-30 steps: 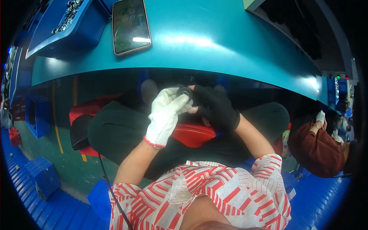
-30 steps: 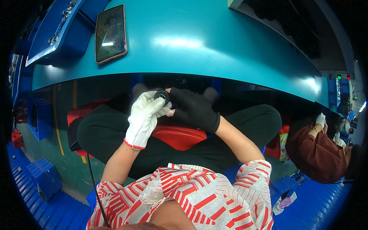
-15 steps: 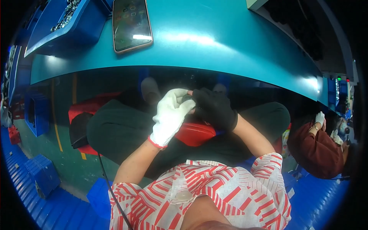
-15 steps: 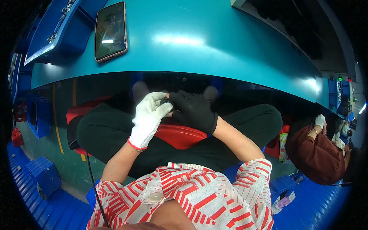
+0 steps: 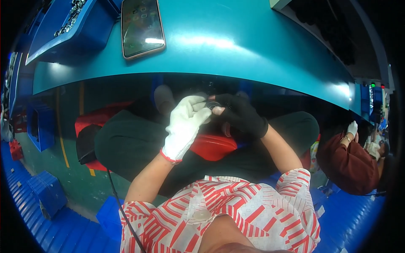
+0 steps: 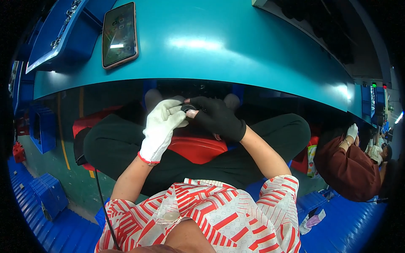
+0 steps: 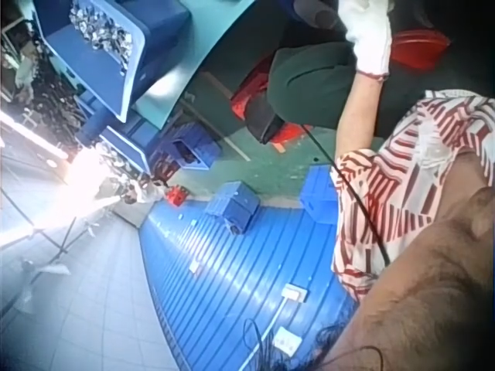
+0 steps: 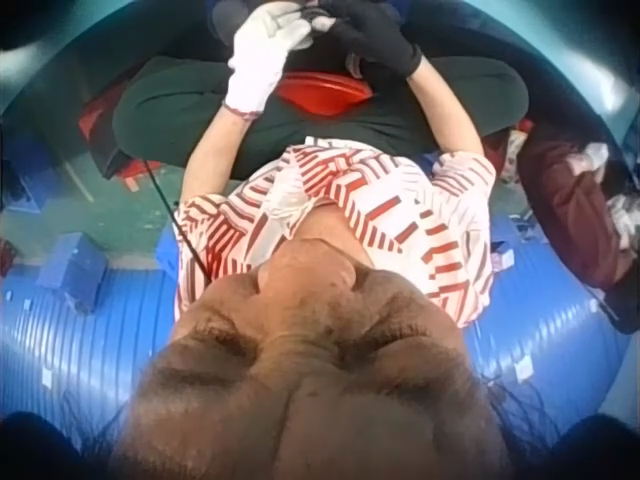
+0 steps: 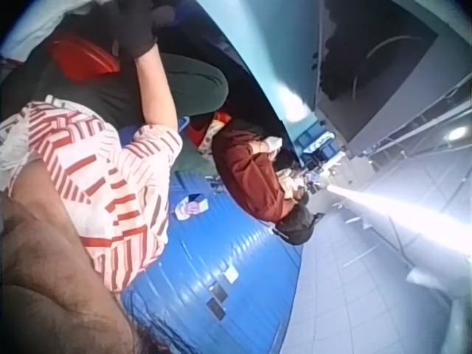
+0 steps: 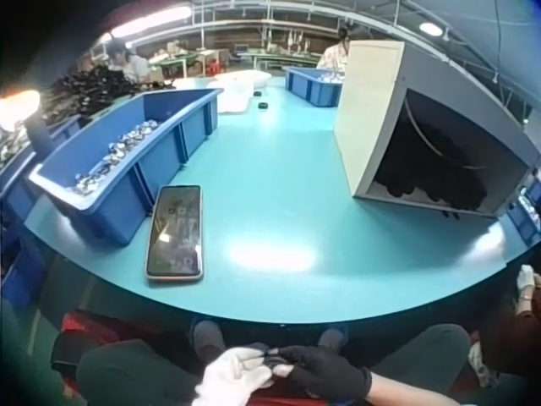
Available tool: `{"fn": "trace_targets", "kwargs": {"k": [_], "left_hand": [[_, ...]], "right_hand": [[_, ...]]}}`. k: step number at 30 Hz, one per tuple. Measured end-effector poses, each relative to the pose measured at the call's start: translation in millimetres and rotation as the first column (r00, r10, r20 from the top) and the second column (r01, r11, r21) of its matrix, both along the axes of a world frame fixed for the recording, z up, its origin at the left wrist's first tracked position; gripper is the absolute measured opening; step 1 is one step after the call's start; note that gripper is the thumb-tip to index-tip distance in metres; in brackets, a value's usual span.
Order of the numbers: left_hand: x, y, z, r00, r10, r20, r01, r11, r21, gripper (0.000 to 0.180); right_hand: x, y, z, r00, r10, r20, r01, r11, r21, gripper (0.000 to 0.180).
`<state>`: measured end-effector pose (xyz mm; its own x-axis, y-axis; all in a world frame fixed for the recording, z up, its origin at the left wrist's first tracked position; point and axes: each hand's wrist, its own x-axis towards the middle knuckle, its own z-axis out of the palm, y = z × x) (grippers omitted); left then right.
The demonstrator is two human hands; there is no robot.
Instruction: Assembling small cylindrical parts with metal rings at a factory workbench.
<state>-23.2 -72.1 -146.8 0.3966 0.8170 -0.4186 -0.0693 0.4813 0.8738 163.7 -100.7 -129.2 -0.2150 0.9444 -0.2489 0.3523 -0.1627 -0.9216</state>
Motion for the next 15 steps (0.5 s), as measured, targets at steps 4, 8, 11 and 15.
{"fn": "trace_targets", "kwargs": {"k": [4, 8, 11, 15], "left_hand": [[-2, 3, 5, 0.982, -0.035, 0.185, 0.052, 0.995, -0.087, 0.038], [-6, 10, 11, 0.938, -0.090, 0.335, 0.152, 0.975, -0.163, 0.041], [-1, 5, 10, 0.985, 0.004, 0.174, 0.012, 0.996, -0.091, 0.042], [2, -3, 9, 0.997, -0.039, 0.060, 0.031, 0.991, 0.129, 0.047]], "right_hand": [[3, 0, 0, 0.970, -0.037, -0.239, -0.001, 0.987, -0.159, 0.036], [3, -1, 5, 0.891, -0.142, -0.432, 0.009, 0.955, -0.295, 0.033], [-4, 1, 13, 0.902, -0.201, -0.381, 0.068, 0.940, -0.334, 0.032], [-4, 0, 13, 0.882, -0.221, -0.417, 0.075, 0.938, -0.338, 0.031]]}}
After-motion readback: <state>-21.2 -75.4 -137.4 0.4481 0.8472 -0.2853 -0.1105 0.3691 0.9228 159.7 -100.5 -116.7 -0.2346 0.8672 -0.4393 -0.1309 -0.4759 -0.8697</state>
